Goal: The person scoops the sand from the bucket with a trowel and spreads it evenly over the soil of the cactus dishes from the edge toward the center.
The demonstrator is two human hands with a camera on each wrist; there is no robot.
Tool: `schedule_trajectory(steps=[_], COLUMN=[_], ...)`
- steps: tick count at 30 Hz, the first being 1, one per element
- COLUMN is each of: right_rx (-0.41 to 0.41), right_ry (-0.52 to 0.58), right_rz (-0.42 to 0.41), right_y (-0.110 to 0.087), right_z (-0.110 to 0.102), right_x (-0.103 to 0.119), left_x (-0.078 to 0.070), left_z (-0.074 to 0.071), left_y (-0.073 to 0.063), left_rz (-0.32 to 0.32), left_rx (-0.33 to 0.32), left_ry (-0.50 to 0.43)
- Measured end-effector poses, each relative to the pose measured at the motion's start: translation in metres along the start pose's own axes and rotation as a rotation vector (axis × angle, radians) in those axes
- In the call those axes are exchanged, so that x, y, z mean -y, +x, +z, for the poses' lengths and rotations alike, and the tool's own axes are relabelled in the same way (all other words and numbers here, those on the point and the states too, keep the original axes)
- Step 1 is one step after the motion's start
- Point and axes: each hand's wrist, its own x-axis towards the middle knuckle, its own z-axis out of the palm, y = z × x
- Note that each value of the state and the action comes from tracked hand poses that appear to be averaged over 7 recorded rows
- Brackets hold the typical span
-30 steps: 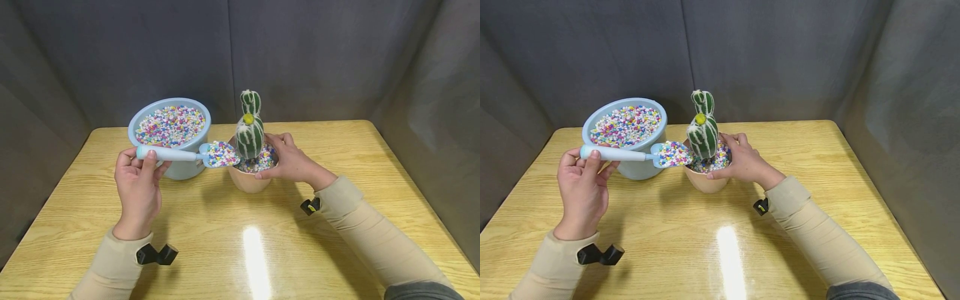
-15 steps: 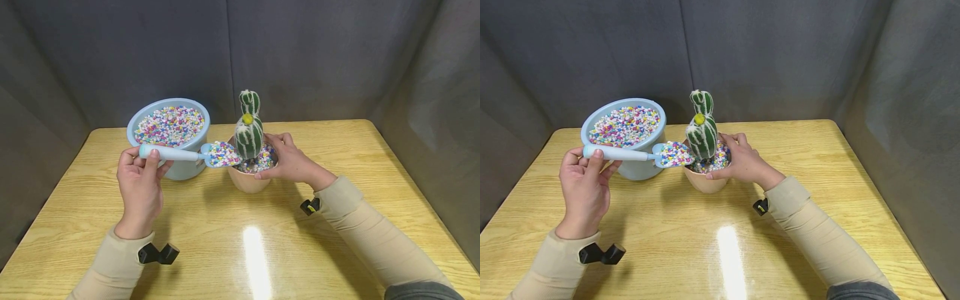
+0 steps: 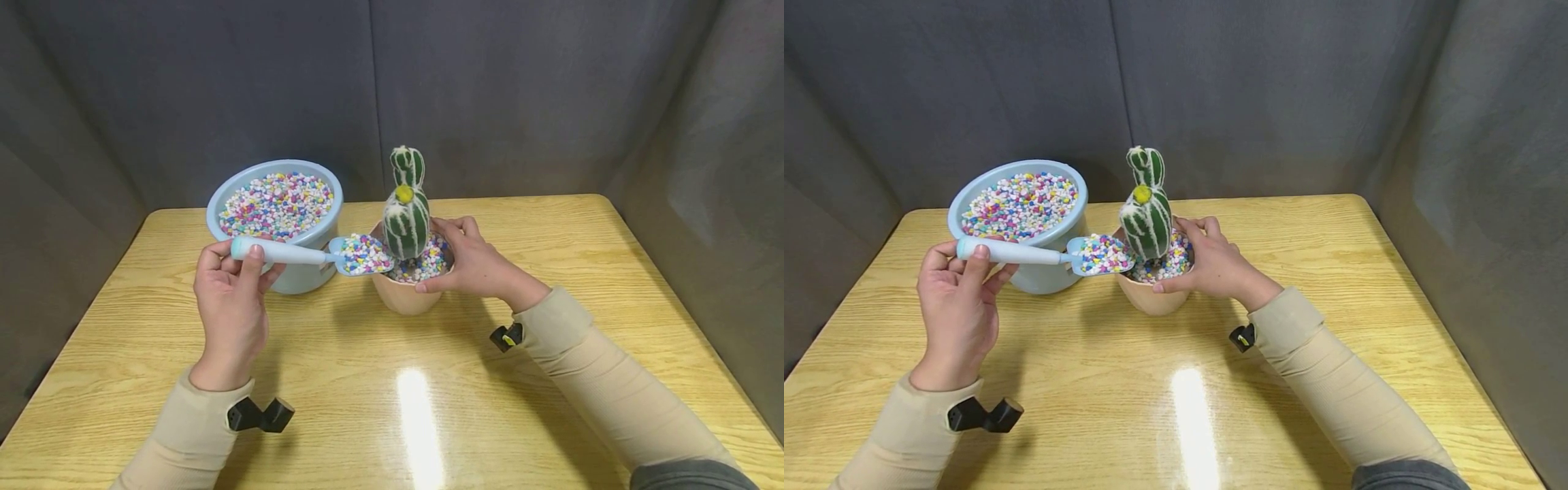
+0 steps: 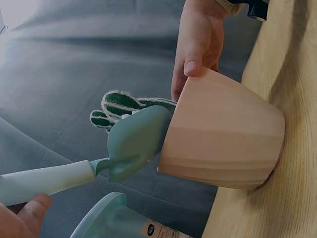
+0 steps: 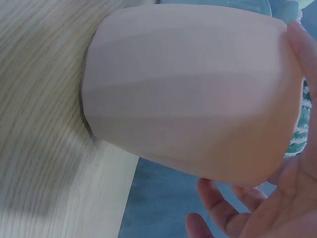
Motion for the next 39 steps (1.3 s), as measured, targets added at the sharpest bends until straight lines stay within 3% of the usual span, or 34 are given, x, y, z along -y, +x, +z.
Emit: schedule_trajectory(steps=[21, 39], right_rx=[-0.013, -0.092], right_ry=[-0.016, -0.072], right_rz=[0.006, 0.070], right_y=[0.000, -0.004], right_z=[0.000, 0.011], right_x=[0.002, 0.008], left_x=[0.003, 0.005], left_z=[0.001, 0.000], left_y=[0.000, 0.000], left_rz=[-0.006, -0.006], left_rx=[0.009, 0.040], left_ry=[0.034, 0.045])
